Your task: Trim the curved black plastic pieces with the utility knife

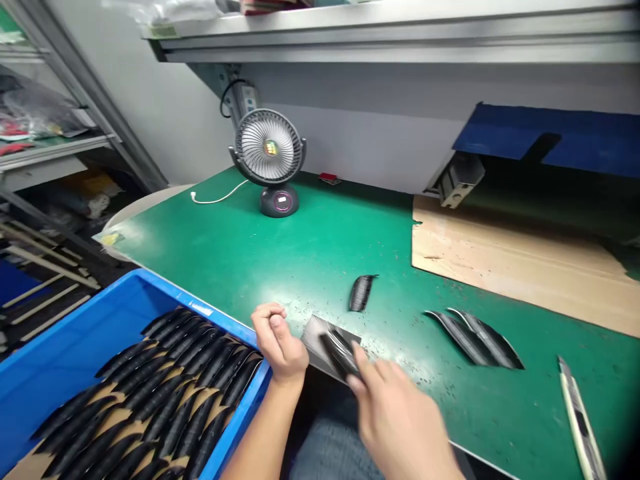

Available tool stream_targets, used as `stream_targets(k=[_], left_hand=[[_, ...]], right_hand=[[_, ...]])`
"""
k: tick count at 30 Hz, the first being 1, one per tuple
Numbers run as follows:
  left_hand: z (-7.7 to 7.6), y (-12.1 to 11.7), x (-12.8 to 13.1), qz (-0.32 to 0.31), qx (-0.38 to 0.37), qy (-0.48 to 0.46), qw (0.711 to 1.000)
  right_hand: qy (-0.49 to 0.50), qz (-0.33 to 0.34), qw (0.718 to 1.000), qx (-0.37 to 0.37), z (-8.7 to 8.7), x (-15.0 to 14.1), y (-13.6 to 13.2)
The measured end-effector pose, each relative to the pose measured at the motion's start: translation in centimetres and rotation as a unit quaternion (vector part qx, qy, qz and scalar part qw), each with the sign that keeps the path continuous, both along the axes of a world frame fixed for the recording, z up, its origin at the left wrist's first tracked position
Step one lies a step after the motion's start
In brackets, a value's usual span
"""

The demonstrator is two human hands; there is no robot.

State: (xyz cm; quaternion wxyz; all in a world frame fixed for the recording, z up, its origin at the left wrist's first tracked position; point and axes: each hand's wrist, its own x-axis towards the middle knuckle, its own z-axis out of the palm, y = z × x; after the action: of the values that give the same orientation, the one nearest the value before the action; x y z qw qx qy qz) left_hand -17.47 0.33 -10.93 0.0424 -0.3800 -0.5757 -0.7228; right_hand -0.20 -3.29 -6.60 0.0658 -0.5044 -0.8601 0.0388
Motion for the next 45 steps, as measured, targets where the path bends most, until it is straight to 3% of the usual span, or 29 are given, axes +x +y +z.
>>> stream_targets(k=[3, 7, 10, 18, 21, 25, 27, 29, 32, 35, 39, 42, 45], left_hand=[[0.0, 0.0, 0.1, 0.014, -0.009, -0.002, 1.000], [-0.1, 0.0, 0.1, 0.016, -0.016, -0.001, 1.000], [-0.1, 0.0, 0.1, 0.028, -0.019, 0.000, 0.999], [-0.2, 0.0, 0.3, 0.032, -0.069, 0.017, 0.997], [0.8, -0.1, 0.1, 0.021, -0.125, 0.031, 0.992], [4.1, 0.6, 0.6, -0.048, -0.212, 0.091, 0.972], [5.9, 1.7, 1.6, -0.118, -0.265, 0.165, 0.943], [6.8, 3.2, 2.9, -0.196, -0.325, 0.247, 0.891], [6.4, 5.5, 5.0, -0.267, -0.379, 0.302, 0.833], [5.1, 6.3, 6.2, -0.293, -0.388, 0.314, 0.816], [4.6, 5.1, 6.6, -0.305, -0.378, 0.332, 0.808], [5.3, 3.6, 6.9, -0.241, -0.363, 0.358, 0.826], [5.9, 2.9, 7.7, -0.193, -0.343, 0.413, 0.821]], right_hand=[[-0.010, -0.017, 1.000, -0.018, 0.5, -0.9, 0.1], [0.003, -0.005, 1.000, 0.025, 0.7, -0.9, -0.1], [-0.010, -0.028, 0.999, -0.029, 0.8, -0.9, 0.1], [0.026, -0.044, 0.998, -0.046, 1.5, -2.7, 0.7], [0.063, -0.051, 0.996, -0.026, 2.5, -0.4, 1.0], [0.012, -0.180, 0.982, 0.063, 2.9, 6.4, 1.8], [-0.026, -0.191, 0.978, 0.075, 2.9, 8.6, 2.7], [-0.024, -0.160, 0.983, 0.082, 3.2, 9.3, 3.9], [-0.019, -0.110, 0.990, 0.091, 3.3, 8.6, 5.7], [-0.013, -0.074, 0.994, 0.085, 2.8, 7.6, 7.4], [0.015, -0.070, 0.994, 0.083, 2.1, 7.7, 7.7], [0.043, -0.112, 0.989, 0.081, 2.1, 9.9, 6.1], [0.067, -0.216, 0.971, 0.084, 2.1, 13.5, 4.5]])
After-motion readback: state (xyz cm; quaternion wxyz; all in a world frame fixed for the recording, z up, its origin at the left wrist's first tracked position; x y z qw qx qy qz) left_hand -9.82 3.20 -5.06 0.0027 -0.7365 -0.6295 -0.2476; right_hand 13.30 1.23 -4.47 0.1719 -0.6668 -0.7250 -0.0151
